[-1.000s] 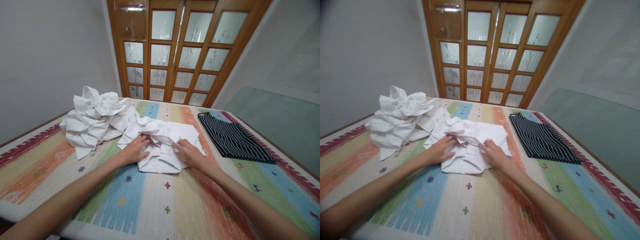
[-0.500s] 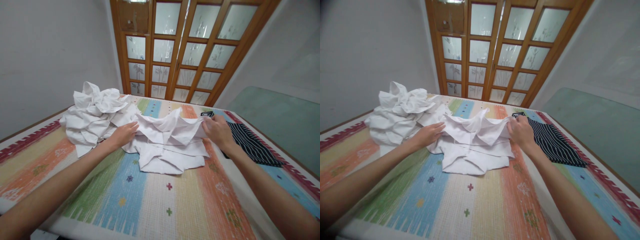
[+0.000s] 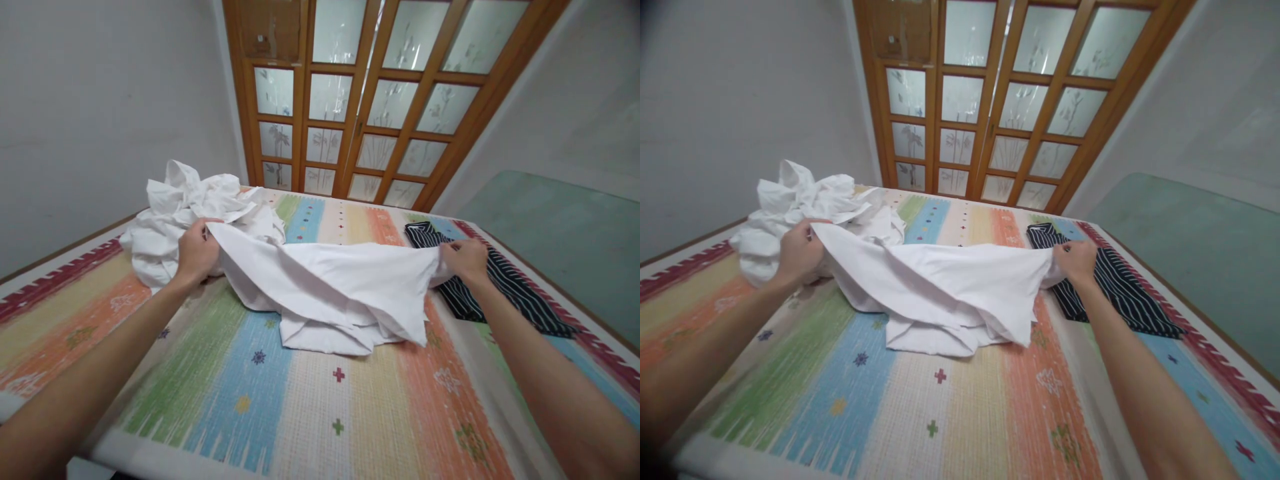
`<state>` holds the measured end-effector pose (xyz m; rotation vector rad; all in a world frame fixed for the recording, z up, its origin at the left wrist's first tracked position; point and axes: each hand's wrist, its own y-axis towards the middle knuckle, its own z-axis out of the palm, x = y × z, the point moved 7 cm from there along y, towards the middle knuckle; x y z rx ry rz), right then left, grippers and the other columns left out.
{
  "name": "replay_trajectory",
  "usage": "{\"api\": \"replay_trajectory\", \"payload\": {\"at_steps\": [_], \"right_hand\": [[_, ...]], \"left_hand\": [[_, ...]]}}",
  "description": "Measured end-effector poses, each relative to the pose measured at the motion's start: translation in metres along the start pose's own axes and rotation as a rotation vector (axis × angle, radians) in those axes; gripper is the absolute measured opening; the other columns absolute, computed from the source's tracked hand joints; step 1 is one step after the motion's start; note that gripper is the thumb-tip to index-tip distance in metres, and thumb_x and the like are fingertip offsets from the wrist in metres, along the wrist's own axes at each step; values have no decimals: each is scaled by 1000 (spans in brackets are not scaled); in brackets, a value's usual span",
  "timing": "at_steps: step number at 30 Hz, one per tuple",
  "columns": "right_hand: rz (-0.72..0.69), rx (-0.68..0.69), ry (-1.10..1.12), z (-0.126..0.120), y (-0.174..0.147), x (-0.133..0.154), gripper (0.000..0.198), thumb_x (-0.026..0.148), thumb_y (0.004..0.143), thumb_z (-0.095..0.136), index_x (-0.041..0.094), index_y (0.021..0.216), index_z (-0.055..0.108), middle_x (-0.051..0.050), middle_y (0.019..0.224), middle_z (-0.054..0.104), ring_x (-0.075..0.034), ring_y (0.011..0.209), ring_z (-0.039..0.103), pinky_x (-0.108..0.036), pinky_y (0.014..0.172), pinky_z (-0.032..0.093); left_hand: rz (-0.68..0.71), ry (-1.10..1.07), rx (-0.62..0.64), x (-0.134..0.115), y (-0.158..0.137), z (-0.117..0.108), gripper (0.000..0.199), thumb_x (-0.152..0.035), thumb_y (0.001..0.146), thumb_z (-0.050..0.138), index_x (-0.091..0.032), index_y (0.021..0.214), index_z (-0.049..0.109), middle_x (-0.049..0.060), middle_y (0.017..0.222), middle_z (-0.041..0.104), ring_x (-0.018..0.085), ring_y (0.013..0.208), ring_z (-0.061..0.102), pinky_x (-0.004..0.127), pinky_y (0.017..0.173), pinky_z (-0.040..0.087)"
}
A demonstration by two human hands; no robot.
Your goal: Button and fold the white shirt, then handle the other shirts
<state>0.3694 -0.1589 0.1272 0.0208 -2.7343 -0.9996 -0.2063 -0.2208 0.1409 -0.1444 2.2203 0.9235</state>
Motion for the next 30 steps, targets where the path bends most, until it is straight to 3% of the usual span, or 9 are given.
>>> {"api": "replay_trajectory", "payload": {"at_steps": [2, 5, 7, 10, 16, 20, 24, 27, 30], "right_hand": [[33, -13, 7, 1, -10, 17, 25, 34, 79, 52, 19, 60, 58, -12, 66, 58, -29, 79, 55, -42, 74, 41], [-163, 78, 142, -3, -33, 79, 27, 39, 83, 50, 16, 74, 63, -13, 87, 61, -27, 88, 56, -41, 81, 42], [-340, 398, 265, 3, -60, 128, 31, 43, 88, 47, 17, 81, 62, -9, 85, 62, -21, 77, 58, -34, 72, 44], [-530, 782, 133, 6, -107, 177, 35, 54, 80, 59, 19, 84, 63, -7, 80, 65, -21, 69, 59, -29, 61, 41], [-602, 884, -140, 12, -123, 181, 14, 25, 84, 54, 19, 74, 62, -9, 80, 67, -22, 72, 62, -28, 59, 36], [-366, 690, -126, 2, -67, 149, 22, 27, 85, 49, 19, 66, 57, -7, 67, 63, -20, 64, 59, -27, 57, 37], [56, 399, 302, -14, -5, 121, 17, 28, 84, 48, 20, 69, 50, -2, 56, 57, -18, 55, 58, -27, 52, 42], [316, 276, 750, -2, 18, 118, 8, 25, 86, 44, 21, 80, 48, 0, 63, 60, -16, 54, 60, -28, 52, 48], [270, 333, 859, 21, 24, 143, 9, 23, 84, 48, 20, 92, 52, -4, 87, 66, -17, 72, 65, -31, 64, 52]], "left_hand": [[172, 57, 62, -5, 1, 4, 38, -6, 69, 47, -16, 104, 59, 3, 98, 64, 22, 93, 58, 35, 84, 47], [488, 166, 214, -28, -17, 16, 49, -2, 67, 42, -14, 112, 59, 9, 114, 59, 27, 111, 50, 44, 99, 39], [653, 154, 442, -46, -40, 31, 45, -5, 73, 41, -16, 112, 60, 10, 116, 59, 25, 113, 50, 43, 100, 38], [770, 62, 789, -66, -83, 54, 33, -21, 85, 48, -21, 116, 59, 8, 117, 61, 22, 111, 53, 39, 98, 41], [856, 65, 1010, -75, -129, 86, 21, -34, 86, 55, -19, 95, 66, 9, 100, 65, 21, 92, 58, 33, 83, 45], [778, 24, 866, -82, -110, 77, 18, -25, 88, 49, -18, 79, 62, 4, 79, 63, 16, 73, 57, 27, 69, 43], [368, -82, 379, -71, -48, 33, 14, -28, 87, 50, -17, 81, 58, 0, 73, 62, 13, 60, 53, 23, 58, 40], [128, -225, 29, -51, -14, -4, 13, -28, 86, 54, -16, 83, 57, 0, 81, 66, 14, 72, 57, 23, 65, 43], [126, -289, -146, -39, 3, -26, 7, -17, 84, 56, -16, 90, 59, 0, 102, 68, 15, 95, 60, 29, 85, 46]]}}
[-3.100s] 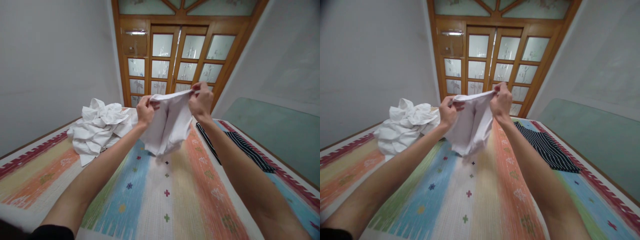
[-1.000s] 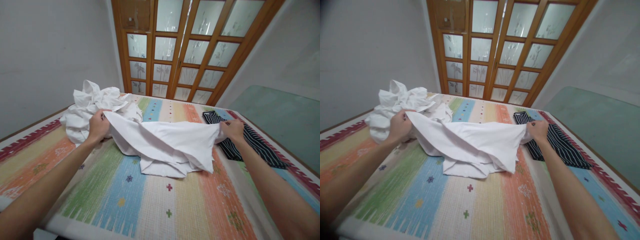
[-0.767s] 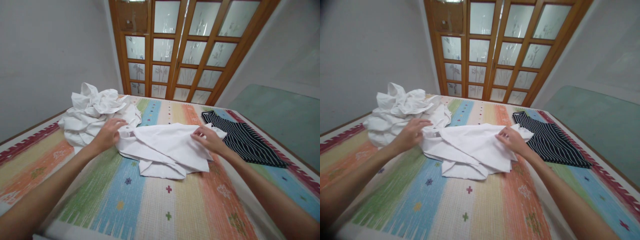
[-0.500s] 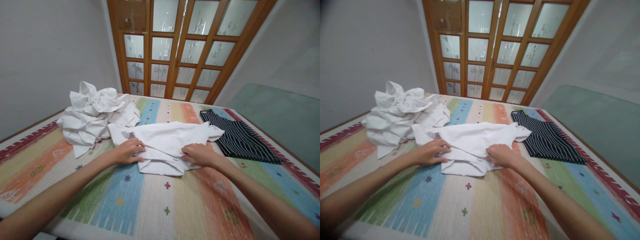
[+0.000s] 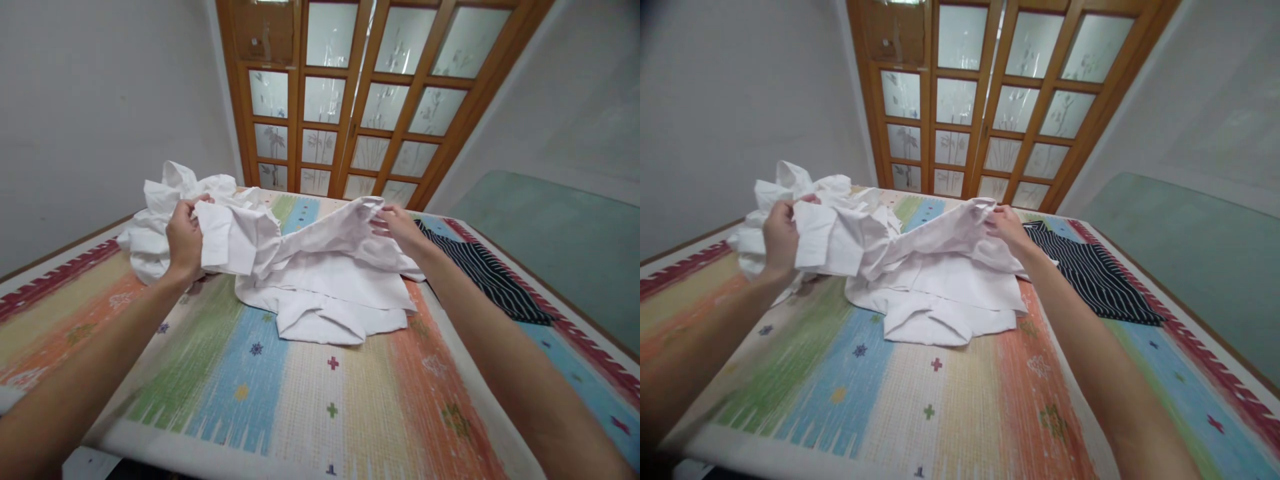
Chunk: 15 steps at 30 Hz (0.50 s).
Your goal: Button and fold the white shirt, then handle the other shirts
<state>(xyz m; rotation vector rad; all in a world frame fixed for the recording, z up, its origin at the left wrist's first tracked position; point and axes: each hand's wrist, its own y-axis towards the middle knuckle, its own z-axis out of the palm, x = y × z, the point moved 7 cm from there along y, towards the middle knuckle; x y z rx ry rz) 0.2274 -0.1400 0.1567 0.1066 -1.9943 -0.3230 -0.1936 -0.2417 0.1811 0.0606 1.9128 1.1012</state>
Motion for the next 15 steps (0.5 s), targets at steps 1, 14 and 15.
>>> {"api": "replay_trajectory", "payload": {"at_steps": [1, 14, 15], "right_hand": [[-27, 70, -87, 14, -1, 1, 12, 22, 83, 51, 19, 94, 54, -6, 94, 67, -18, 80, 65, -32, 69, 52], [-585, 686, -1084, 142, -112, 7, 33, 43, 87, 55, 14, 101, 62, -14, 104, 62, -27, 94, 59, -32, 72, 44], [-582, 691, -1100, 145, -113, 7, 29, 39, 88, 53, 14, 102, 61, -13, 103, 63, -26, 93, 60, -31, 71, 44]], "left_hand": [[51, 36, -6, 0, 3, -4, 12, -11, 84, 53, -16, 92, 60, 0, 109, 66, 16, 102, 58, 31, 92, 44], [362, 57, 655, -42, -78, 51, 22, -9, 77, 46, -17, 73, 66, 1, 77, 70, 14, 74, 65, 25, 72, 49], [358, 45, 750, -44, -91, 65, 20, -12, 78, 47, -17, 76, 66, 2, 78, 70, 14, 73, 64, 24, 71, 48]]}}
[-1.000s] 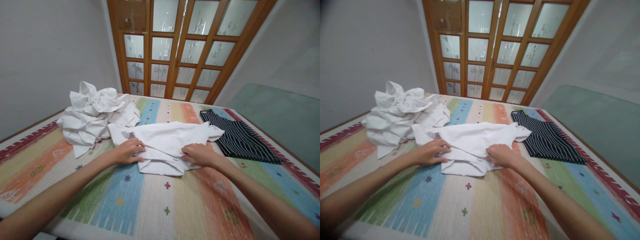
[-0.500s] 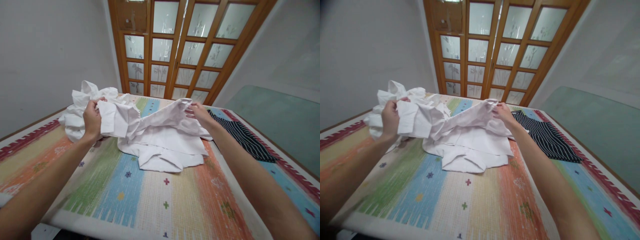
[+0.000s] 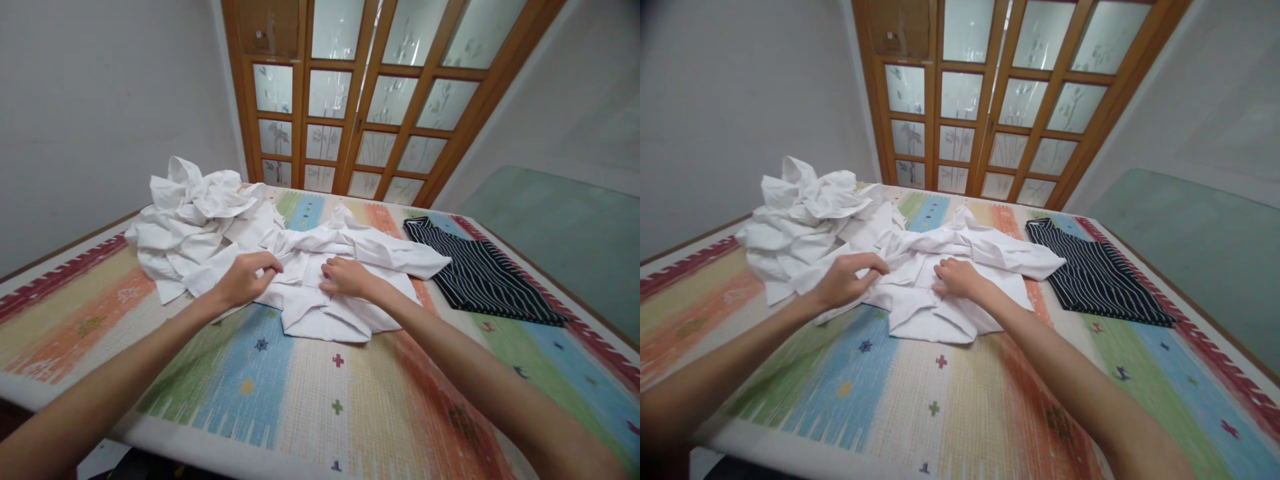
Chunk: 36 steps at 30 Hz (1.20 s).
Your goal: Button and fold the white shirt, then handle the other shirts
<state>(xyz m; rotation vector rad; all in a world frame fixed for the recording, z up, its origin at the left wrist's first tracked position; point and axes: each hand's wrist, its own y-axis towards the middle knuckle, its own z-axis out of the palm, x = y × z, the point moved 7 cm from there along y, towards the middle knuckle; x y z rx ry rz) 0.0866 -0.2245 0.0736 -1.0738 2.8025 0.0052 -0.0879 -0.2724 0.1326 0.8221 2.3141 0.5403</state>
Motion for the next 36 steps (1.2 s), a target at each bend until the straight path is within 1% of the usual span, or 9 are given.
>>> {"api": "replay_trajectory", "payload": {"at_steps": [3, 7, 14, 20, 22, 25, 30, 33, 36], "right_hand": [[28, 19, -48, 3, 1, 3, 22, 25, 90, 46, 13, 103, 60, -14, 102, 64, -25, 91, 61, -30, 69, 44], [197, -68, -89, -7, -4, -18, 25, 23, 90, 41, 13, 102, 61, -15, 102, 66, -26, 92, 62, -30, 68, 43], [688, -269, -136, -39, -49, -118, 30, 29, 86, 43, 12, 91, 67, -17, 94, 67, -29, 86, 63, -31, 67, 41], [1025, -456, -59, -39, -115, -182, 20, 25, 79, 50, 13, 88, 63, -15, 84, 64, -29, 77, 60, -33, 64, 39], [970, -567, -10, -40, -123, -177, 13, 20, 75, 50, 15, 84, 59, -12, 82, 62, -25, 73, 57, -32, 63, 38], [643, -665, 125, -43, -111, -135, 5, 14, 71, 50, 18, 74, 51, -6, 74, 56, -19, 66, 51, -29, 63, 36], [-4, -441, 463, -30, -81, -16, 9, 25, 84, 51, 18, 80, 52, -2, 76, 55, -13, 60, 49, -25, 60, 36], [-153, -335, 372, -19, -75, 34, 19, 37, 86, 55, 17, 87, 56, -4, 86, 59, -14, 66, 52, -24, 58, 33], [-146, -239, 205, -4, -71, 48, 13, 26, 87, 53, 16, 92, 58, -6, 88, 61, -14, 65, 53, -24, 54, 29]], "left_hand": [[-19, -18, 242, -6, 0, 53, 16, -25, 81, 53, -15, 87, 65, 3, 76, 68, 13, 67, 61, 24, 65, 46], [-66, 60, 379, -8, -5, 93, 37, -49, 78, 60, -16, 93, 61, 2, 72, 63, 15, 62, 57, 26, 60, 41], [-76, 194, 476, -11, -15, 104, 10, -24, 81, 50, -19, 87, 56, 2, 72, 62, 17, 66, 57, 26, 59, 35], [-35, 110, 563, -18, -22, 97, 7, -22, 82, 49, -19, 80, 54, 0, 67, 59, 15, 62, 53, 25, 58, 33], [-15, 57, 573, -23, -23, 95, 9, -24, 83, 49, -19, 77, 53, 0, 68, 58, 14, 61, 52, 25, 59, 35], [12, -9, 527, -29, -21, 93, 10, -25, 84, 49, -18, 80, 54, 2, 79, 60, 14, 67, 53, 25, 63, 39], [58, -122, 438, -33, -11, 98, 27, -24, 82, 53, -19, 108, 53, 6, 104, 61, 17, 87, 57, 28, 77, 43], [66, -172, 495, -31, -7, 106, 16, -22, 81, 52, -18, 95, 60, 3, 87, 62, 15, 75, 56, 26, 70, 43], [-11, -217, 520, -23, -5, 107, 12, -22, 79, 55, -16, 86, 63, 1, 71, 60, 13, 65, 53, 23, 62, 40]]}}
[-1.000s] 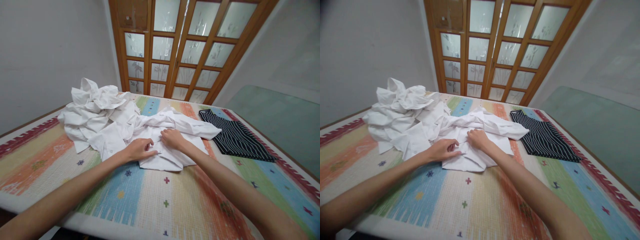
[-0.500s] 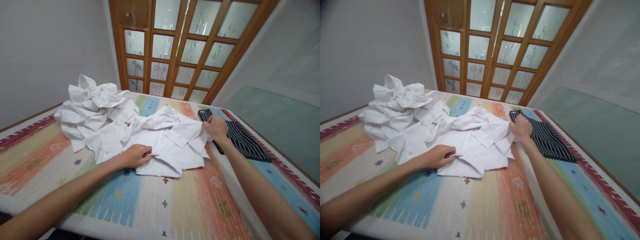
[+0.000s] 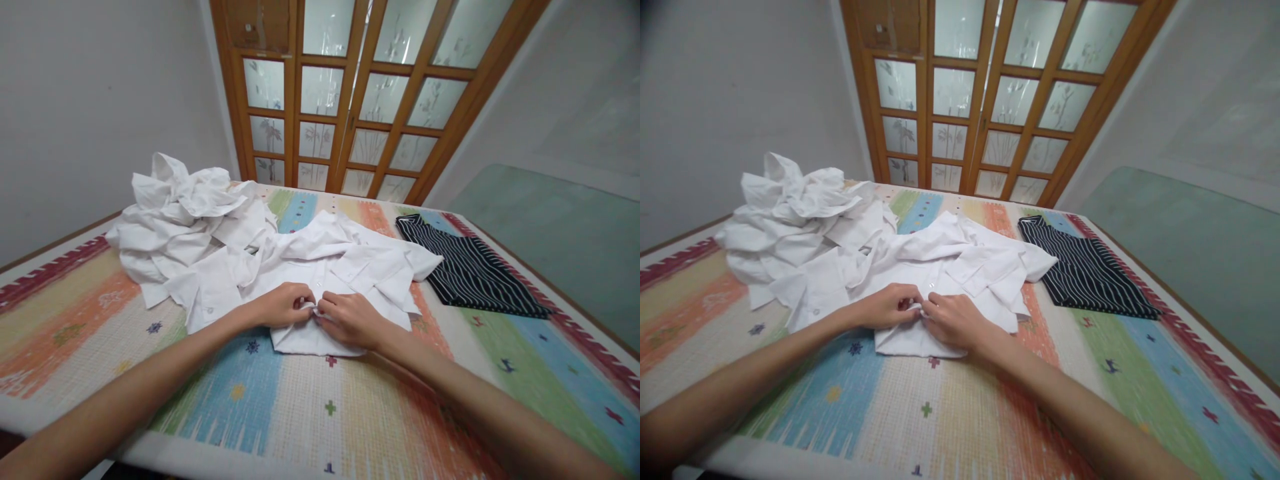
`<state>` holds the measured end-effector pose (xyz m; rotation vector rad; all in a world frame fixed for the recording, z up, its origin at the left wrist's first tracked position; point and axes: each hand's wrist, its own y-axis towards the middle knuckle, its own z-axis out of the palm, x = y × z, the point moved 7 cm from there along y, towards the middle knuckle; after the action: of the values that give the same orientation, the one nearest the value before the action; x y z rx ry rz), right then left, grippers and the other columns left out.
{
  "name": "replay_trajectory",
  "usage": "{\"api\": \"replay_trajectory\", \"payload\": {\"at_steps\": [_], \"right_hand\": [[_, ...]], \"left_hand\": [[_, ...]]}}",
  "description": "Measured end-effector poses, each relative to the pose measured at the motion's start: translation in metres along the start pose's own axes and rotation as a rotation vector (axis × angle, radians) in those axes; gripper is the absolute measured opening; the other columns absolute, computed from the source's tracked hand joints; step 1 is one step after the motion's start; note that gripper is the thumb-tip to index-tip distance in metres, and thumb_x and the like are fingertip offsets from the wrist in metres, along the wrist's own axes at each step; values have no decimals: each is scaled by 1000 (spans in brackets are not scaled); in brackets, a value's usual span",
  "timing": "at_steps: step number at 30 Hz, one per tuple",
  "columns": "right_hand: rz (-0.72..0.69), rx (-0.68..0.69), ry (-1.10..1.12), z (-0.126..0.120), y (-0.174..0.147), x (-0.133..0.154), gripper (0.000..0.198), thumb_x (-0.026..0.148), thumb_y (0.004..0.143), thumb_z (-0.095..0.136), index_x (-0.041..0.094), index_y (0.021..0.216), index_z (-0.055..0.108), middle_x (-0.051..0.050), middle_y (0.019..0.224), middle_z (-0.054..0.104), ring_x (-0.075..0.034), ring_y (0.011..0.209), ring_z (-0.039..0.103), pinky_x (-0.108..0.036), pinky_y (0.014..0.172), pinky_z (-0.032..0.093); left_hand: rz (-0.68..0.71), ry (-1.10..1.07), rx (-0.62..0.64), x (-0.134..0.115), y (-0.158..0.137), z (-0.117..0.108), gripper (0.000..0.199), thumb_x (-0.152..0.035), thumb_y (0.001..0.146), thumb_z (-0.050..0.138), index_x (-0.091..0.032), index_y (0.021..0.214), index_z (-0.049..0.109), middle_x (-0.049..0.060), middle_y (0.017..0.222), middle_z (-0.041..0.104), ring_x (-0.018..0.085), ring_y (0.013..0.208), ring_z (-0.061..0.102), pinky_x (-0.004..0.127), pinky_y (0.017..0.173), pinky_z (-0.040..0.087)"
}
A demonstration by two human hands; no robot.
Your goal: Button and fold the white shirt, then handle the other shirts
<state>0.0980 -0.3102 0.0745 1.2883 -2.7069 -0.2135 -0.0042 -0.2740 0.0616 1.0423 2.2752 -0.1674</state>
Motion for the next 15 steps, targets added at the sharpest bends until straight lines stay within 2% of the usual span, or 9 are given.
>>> {"api": "replay_trajectory", "payload": {"at_steps": [3, 8, 12, 15], "right_hand": [[67, 51, -44, 8, -4, -9, 14, 13, 83, 49, 15, 92, 60, -6, 87, 63, -14, 64, 53, -25, 54, 28], [58, -5, 108, 5, -16, -13, 17, 10, 78, 50, 14, 87, 63, -4, 75, 62, -13, 62, 53, -24, 57, 31], [113, -108, 182, -1, -22, -12, 16, 14, 80, 50, 15, 83, 66, -3, 68, 61, -13, 58, 51, -24, 56, 30], [193, -176, 277, 0, -24, -13, 17, 27, 84, 54, 15, 84, 66, -1, 64, 59, -12, 54, 49, -23, 55, 31]], "left_hand": [[-51, -93, 30, 4, -2, 0, 17, -24, 81, 53, -15, 86, 66, 0, 68, 61, 12, 62, 51, 22, 59, 38], [-71, -307, 105, -4, -5, 8, 24, -27, 86, 48, -16, 94, 68, 2, 78, 66, 12, 69, 54, 22, 62, 39], [-137, -432, 79, -5, -3, 15, 23, -31, 85, 51, -14, 88, 67, 1, 73, 63, 12, 66, 51, 22, 60, 38], [-198, -513, 38, 0, 0, 20, 24, -33, 84, 53, -13, 85, 66, -1, 67, 58, 11, 61, 47, 22, 58, 36]]}}
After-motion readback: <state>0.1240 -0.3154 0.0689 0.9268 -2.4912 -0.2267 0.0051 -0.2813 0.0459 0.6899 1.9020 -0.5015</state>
